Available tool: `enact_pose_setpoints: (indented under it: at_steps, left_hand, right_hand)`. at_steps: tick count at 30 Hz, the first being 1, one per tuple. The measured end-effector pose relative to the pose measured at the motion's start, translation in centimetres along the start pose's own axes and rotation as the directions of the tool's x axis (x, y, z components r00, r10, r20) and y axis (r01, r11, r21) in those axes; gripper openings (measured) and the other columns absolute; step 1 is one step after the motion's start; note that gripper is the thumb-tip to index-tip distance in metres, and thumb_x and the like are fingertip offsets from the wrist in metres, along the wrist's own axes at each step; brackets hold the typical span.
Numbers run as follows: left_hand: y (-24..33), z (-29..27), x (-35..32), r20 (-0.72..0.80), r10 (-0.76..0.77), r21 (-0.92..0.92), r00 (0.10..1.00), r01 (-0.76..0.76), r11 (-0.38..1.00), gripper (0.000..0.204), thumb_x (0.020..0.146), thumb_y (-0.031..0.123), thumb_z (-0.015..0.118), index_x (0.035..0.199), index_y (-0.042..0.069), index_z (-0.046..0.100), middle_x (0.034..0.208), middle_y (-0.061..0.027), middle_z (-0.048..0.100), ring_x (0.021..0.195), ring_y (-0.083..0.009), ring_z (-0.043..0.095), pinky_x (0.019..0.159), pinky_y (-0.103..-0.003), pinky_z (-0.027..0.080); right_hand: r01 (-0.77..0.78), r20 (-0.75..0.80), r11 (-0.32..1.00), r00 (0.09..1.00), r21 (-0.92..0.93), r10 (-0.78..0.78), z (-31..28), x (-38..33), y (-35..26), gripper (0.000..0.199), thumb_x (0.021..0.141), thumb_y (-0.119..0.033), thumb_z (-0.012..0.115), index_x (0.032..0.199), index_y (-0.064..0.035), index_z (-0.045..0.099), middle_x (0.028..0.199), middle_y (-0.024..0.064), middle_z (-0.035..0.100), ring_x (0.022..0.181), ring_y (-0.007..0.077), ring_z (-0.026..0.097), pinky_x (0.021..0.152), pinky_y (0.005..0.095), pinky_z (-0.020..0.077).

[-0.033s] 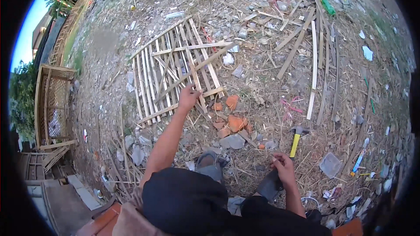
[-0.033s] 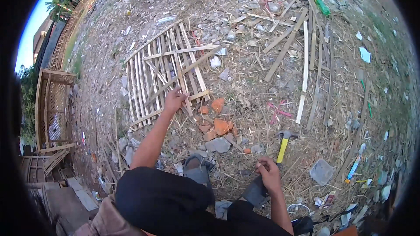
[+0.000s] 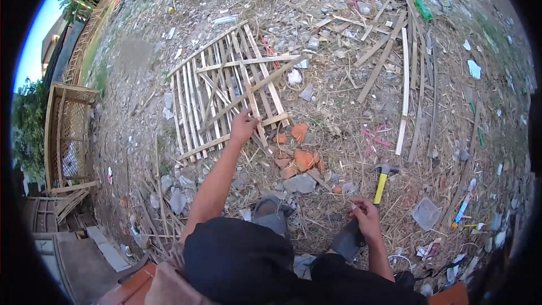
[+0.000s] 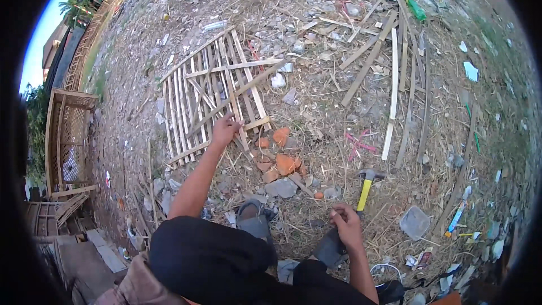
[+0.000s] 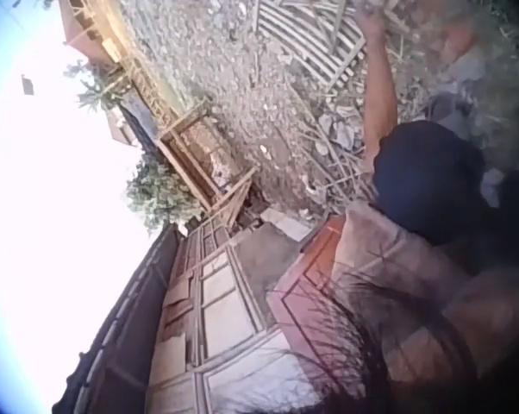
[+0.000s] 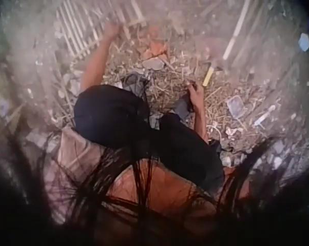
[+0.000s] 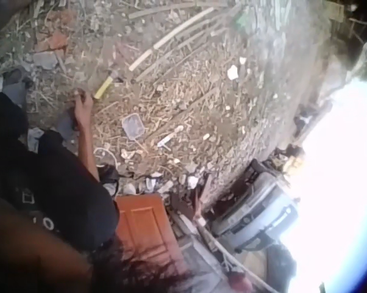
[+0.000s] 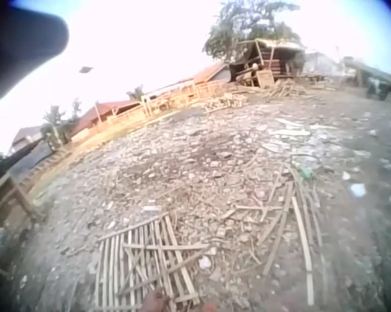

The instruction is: The person assembles a bamboo lattice by arranging thin strips and hammering nails into the joints.

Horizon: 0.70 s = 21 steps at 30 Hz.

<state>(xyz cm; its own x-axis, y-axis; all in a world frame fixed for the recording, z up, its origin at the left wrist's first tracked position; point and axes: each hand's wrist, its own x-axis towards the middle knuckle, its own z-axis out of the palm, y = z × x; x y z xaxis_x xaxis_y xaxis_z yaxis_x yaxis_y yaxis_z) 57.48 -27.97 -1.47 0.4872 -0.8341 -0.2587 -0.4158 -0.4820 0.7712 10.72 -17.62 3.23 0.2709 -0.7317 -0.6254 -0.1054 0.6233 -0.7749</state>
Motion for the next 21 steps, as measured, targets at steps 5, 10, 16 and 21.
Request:
enact_pose_setpoints:
  at_steps: [5,10,16,21]
  left_hand:
    - [0.5,0.3,-0.5,0.011,-0.094,-0.119,0.995,0.095,0.988,0.055,0.081,0.012,0.073,0.13,-0.004,0.052,0.068,-0.0057,0.065,0.057,-0.0091,0.059,0.053,-0.025,0.047]
    - [1.7,-0.1,-0.9,0.067,-0.16,-0.197,0.985,0.171,0.965,0.053,0.083,0.003,0.066,0.133,-0.003,0.051,0.075,-0.0045,0.063,0.058,-0.0095,0.057,0.051,-0.024,0.046]
    - [0.4,-0.5,-0.3,0.071,-0.156,-0.268,0.985,0.169,0.949,0.059,0.084,0.008,0.07,0.136,-0.005,0.046,0.074,-0.0048,0.063,0.057,-0.009,0.055,0.051,-0.024,0.046]
    - [2.3,0.0,-0.1,0.061,-0.074,-0.126,0.995,0.081,0.989,0.054,0.086,0.011,0.07,0.132,-0.005,0.048,0.073,-0.005,0.063,0.062,-0.0093,0.057,0.054,-0.024,0.047]
  right_hand:
    - [0.022,-0.009,1.0,1.0,-0.011,-0.022,0.1,0.0,0.0,0.023,0.091,-0.005,0.058,0.113,0.0015,0.058,0.088,0.0052,0.062,0.074,0.0114,0.06,0.068,0.0248,0.049]
    - [0.018,0.005,0.999,1.0,-0.038,-0.018,-0.2,0.1,0.5,0.025,0.091,-0.006,0.058,0.115,0.0021,0.057,0.089,0.0058,0.062,0.074,0.0115,0.059,0.067,0.0251,0.0492]
    - [0.027,0.005,1.0,1.0,0.014,-0.027,0.6,-0.1,0.3,0.025,0.091,-0.008,0.059,0.114,0.0024,0.057,0.089,0.0052,0.062,0.076,0.011,0.059,0.069,0.0256,0.0495]
    - [0.056,-0.01,0.998,0.998,0.035,-0.056,0.1,-0.4,0.9,0.025,0.092,-0.012,0.061,0.113,0.0011,0.058,0.089,0.0039,0.062,0.078,0.0101,0.059,0.071,0.0257,0.0491]
